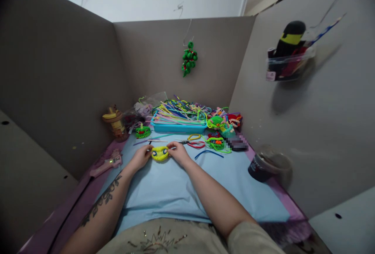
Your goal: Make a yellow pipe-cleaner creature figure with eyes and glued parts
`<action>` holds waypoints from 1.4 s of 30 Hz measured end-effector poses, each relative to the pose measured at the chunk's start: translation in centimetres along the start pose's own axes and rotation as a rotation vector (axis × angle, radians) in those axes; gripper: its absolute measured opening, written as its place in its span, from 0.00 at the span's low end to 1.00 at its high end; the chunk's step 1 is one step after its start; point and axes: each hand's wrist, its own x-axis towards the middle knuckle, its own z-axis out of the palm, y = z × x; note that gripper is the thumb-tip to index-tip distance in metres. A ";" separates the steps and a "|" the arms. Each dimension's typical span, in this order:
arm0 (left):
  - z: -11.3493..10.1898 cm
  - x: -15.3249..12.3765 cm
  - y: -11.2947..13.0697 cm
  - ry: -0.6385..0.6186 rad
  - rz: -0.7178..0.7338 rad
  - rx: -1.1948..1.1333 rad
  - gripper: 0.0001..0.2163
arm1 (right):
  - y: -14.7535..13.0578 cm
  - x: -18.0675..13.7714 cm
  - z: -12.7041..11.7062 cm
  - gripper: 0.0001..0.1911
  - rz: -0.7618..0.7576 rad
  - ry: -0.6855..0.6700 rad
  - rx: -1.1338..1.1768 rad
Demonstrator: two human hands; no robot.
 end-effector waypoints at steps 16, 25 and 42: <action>-1.1 -0.5 2.1 -0.078 -0.208 -0.732 0.17 | -0.2 0.3 -0.6 0.18 0.066 -0.031 0.362; -1.9 -0.8 3.1 -0.134 -0.375 -1.185 0.15 | -1.5 -0.7 -0.1 0.15 -0.084 -0.007 0.321; -1.3 -1.2 2.7 -0.180 -0.304 -1.313 0.21 | -0.6 -0.2 -0.3 0.12 -0.166 0.072 0.319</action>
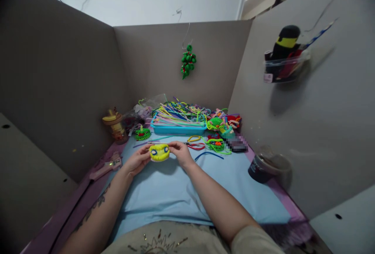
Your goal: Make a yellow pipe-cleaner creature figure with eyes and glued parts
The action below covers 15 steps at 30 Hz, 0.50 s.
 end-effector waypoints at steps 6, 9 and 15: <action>0.2 -0.4 0.3 -0.054 -0.058 -0.019 0.21 | -0.4 -0.2 0.1 0.11 -0.019 0.007 -0.025; 0.3 -0.5 0.4 -0.064 -0.061 -0.012 0.21 | -0.5 -0.3 0.2 0.11 -0.013 -0.002 -0.060; 0.2 -0.3 0.3 -0.042 -0.051 -0.058 0.19 | -0.6 -0.6 0.5 0.12 -0.023 -0.046 -0.100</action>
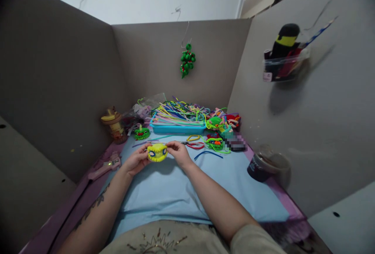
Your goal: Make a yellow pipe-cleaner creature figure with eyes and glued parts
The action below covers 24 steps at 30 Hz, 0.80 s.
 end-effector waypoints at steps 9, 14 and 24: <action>0.3 0.6 0.0 0.187 0.081 0.025 0.18 | -0.6 -0.3 0.0 0.08 -0.146 0.142 -0.363; 1.1 0.9 -0.6 0.395 0.205 0.059 0.18 | -2.3 -2.0 1.2 0.08 -0.448 0.088 -0.606; 5.5 2.8 -1.6 0.456 0.362 0.090 0.18 | -2.8 -2.4 2.2 0.09 -0.513 0.009 -0.796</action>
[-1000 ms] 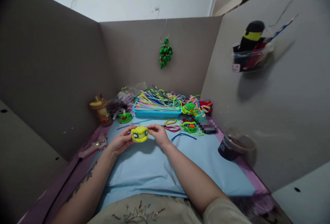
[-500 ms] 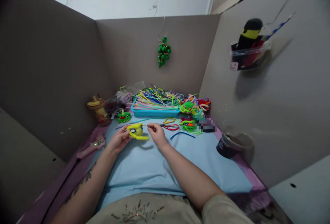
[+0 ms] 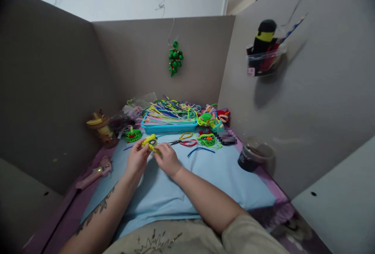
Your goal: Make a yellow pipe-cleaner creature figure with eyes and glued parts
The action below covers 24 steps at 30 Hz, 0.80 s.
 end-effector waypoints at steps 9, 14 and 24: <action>1.9 1.9 -3.1 -0.011 0.028 0.048 0.20 | 1.4 0.4 0.0 0.16 0.165 0.071 -0.030; 0.7 2.1 -3.0 -0.037 -0.046 -0.100 0.22 | 2.0 0.6 0.3 0.12 0.187 0.036 -0.049; 0.4 2.5 -2.8 0.022 -0.123 -0.189 0.14 | 2.2 1.3 -1.1 0.05 0.125 0.145 -0.052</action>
